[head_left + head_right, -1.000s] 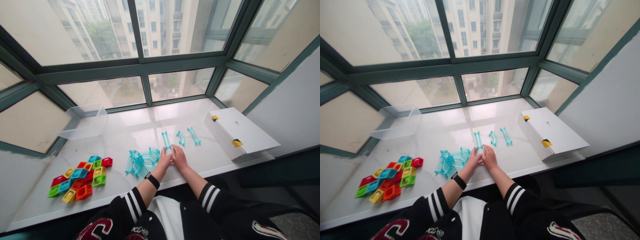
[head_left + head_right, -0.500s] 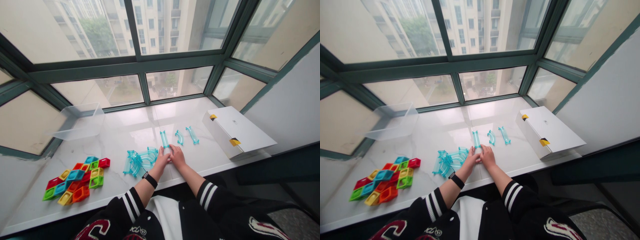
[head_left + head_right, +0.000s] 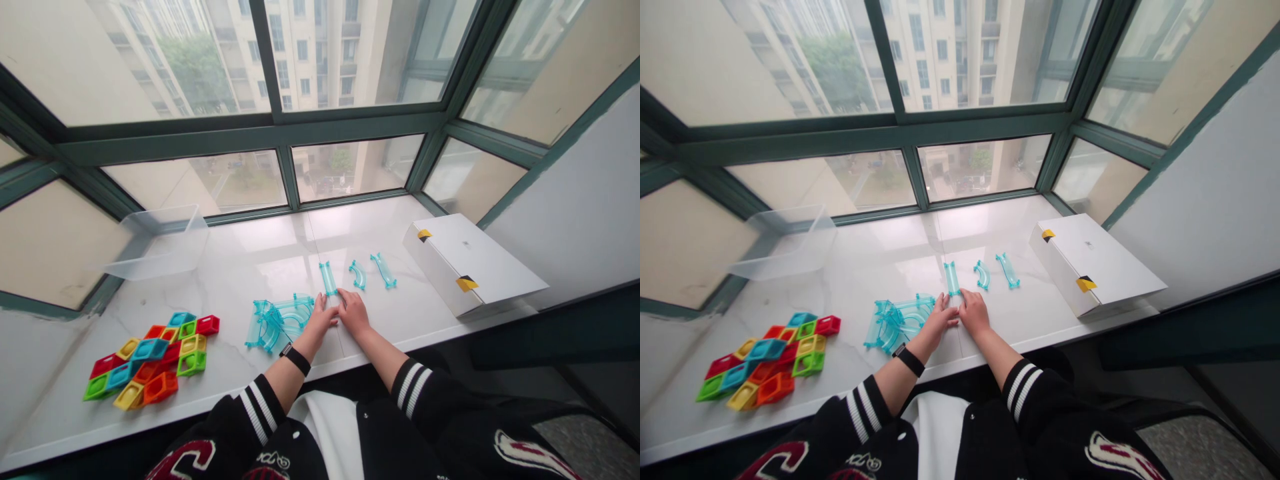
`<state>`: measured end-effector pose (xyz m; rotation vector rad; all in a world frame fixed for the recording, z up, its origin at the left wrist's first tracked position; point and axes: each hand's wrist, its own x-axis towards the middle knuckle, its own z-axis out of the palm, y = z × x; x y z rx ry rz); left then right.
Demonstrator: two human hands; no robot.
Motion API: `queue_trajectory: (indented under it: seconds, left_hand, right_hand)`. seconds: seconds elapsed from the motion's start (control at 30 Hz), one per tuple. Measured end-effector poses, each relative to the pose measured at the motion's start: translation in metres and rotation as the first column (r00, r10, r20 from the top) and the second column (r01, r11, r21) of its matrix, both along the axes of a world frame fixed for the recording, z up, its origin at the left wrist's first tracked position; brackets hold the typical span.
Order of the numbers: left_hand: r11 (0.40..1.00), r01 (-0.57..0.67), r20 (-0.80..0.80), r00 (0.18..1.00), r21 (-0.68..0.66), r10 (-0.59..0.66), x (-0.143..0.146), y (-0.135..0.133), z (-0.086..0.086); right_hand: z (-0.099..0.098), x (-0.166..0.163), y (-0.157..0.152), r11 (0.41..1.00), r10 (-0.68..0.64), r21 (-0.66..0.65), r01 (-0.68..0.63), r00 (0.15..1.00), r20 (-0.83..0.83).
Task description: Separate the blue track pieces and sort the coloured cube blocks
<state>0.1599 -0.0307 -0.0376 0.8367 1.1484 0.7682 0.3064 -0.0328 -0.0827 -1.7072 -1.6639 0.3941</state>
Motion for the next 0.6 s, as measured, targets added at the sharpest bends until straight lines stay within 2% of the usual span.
queue_trajectory:
  seconds: [0.6]
  left_hand:
    - [1.0,-0.024,0.014,1.0,-0.012,0.024,-0.0035,0.0027,-0.0038]
  right_hand:
    - [-0.005,0.001,0.001,1.0,0.004,0.022,-0.004,1.0,0.006]
